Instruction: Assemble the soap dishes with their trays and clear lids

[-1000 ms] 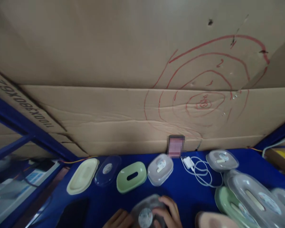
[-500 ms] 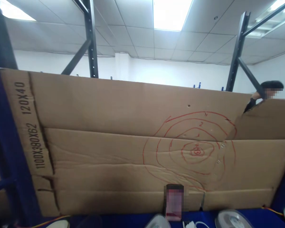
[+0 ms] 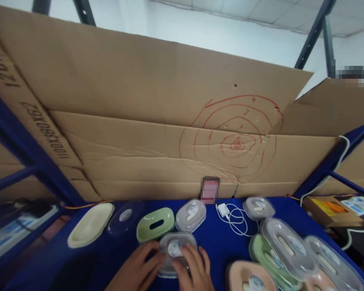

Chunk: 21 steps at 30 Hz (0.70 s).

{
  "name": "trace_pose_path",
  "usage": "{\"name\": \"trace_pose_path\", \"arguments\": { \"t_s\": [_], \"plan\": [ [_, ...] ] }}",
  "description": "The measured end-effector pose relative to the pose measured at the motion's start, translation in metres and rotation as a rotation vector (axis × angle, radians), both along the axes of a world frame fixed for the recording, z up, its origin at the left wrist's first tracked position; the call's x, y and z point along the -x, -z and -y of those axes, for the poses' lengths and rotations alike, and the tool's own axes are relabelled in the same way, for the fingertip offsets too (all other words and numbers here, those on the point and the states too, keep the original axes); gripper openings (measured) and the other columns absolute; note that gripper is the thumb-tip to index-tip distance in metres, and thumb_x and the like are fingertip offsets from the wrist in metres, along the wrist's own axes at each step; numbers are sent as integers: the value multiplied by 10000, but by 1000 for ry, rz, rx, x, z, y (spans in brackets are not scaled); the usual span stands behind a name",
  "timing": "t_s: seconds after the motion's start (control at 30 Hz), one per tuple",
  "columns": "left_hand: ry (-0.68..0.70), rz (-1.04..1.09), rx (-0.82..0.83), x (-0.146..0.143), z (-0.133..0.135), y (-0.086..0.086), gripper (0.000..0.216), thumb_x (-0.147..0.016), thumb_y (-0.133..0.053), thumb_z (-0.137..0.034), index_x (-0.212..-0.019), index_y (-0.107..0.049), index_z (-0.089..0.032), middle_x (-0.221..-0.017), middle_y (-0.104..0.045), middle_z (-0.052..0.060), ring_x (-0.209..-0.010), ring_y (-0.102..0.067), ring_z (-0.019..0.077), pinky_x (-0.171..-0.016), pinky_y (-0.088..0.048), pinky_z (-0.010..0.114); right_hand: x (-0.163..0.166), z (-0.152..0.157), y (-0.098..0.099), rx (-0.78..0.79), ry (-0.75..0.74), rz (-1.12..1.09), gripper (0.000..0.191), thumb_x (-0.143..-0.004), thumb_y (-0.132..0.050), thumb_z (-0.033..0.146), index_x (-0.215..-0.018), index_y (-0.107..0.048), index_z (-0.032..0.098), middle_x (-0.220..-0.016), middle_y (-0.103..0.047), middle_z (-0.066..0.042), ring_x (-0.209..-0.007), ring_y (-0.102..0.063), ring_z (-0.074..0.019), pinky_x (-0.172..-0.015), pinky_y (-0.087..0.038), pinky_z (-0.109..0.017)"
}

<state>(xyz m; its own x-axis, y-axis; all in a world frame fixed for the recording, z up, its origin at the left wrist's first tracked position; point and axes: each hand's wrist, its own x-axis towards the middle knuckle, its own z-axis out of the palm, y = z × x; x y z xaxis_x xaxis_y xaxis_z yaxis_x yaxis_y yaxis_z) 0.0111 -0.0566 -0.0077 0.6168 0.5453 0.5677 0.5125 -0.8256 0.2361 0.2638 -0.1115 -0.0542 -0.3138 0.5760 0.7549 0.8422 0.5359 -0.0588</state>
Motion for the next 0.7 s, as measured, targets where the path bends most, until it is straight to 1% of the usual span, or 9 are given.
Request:
{"name": "trace_pose_path", "arguments": {
  "t_s": [0.07, 0.17, 0.2, 0.27, 0.37, 0.43, 0.5, 0.6, 0.7],
  "plan": [
    [-35, 9, 57, 2, -4, 2, 361, -1024, -498, -113, -1236, -749, -262, -1243, -717, 97, -1111, -712, 252, -979, -647, 376, 3, -1, 0, -20, -114, 105, 396, -964, -655, 119, -1288, -756, 324, -1315, -783, -38, -1267, -712, -227, -1102, -566, -401],
    [-86, 2, -17, 9, -13, 5, 432, -1049, -450, -92, -1323, -728, -277, -1329, -709, 104, -1233, -675, 263, -1106, -578, 456, 9, 4, -13, 97, -192, 165, 420, -979, -641, 162, -1383, -704, 257, -1398, -739, -91, -1384, -626, -256, -1225, -470, -459],
    [-132, 1, -33, 11, -17, 5, 448, -1066, -432, -93, -1371, -705, -273, -1371, -702, 112, -1277, -662, 259, -1126, -559, 455, 11, 7, -19, 156, -190, 171, 447, -990, -630, 174, -1430, -674, 238, -1445, -713, -109, -1420, -598, -269, -1251, -438, -483],
    [-293, -18, -15, 14, -23, 7, 472, -1086, -411, -117, -1476, -645, -245, -1514, -642, 144, -1395, -614, 282, -1153, -530, 482, 11, 13, -29, 246, -176, 165, 473, -1011, -600, 170, -1481, -626, 214, -1518, -668, -130, -1467, -558, -285, -1278, -387, -518],
    [-486, -242, 100, 14, -30, 8, 552, -1064, -397, -110, -1580, -564, -214, -1679, -520, 162, -1567, -487, 331, -1265, -411, 591, 8, 17, -35, 296, -180, 148, 440, -1039, -565, 169, -1474, -617, 205, -1538, -651, -144, -1473, -550, -304, -1271, -357, -556],
    [-510, -314, 140, 12, -31, 6, 442, -1084, -483, -195, -1496, -641, -220, -1637, -571, 161, -1564, -495, 348, -1292, -368, 626, 5, 15, -33, 307, -173, 134, 422, -1049, -569, 188, -1467, -623, 205, -1530, -652, -155, -1462, -557, -314, -1253, -357, -566],
    [-525, -361, 153, 12, -30, 0, 372, -1061, -599, -258, -1419, -693, -219, -1589, -612, 165, -1541, -517, 365, -1272, -408, 609, 3, 12, -31, 291, -169, 129, 405, -1053, -580, 207, -1454, -636, 211, -1518, -658, -155, -1443, -572, -311, -1234, -365, -553],
    [-571, -414, 160, 12, -24, -14, 272, -1014, -706, -288, -1259, -755, -181, -1419, -703, 189, -1390, -631, 383, -1128, -548, 525, 1, 4, -30, 234, -173, 144, 370, -1055, -590, 218, -1416, -667, 227, -1488, -682, -138, -1396, -606, -289, -1197, -387, -512],
    [-621, -448, 182, 10, -17, -27, 233, -1013, -724, -312, -1181, -766, -155, -1275, -732, 200, -1268, -678, 387, -1000, -600, 466, 2, -4, -30, 220, -162, 147, 343, -1063, -583, 226, -1390, -687, 229, -1467, -696, -138, -1372, -621, -288, -1173, -399, -504]
  ]
}}
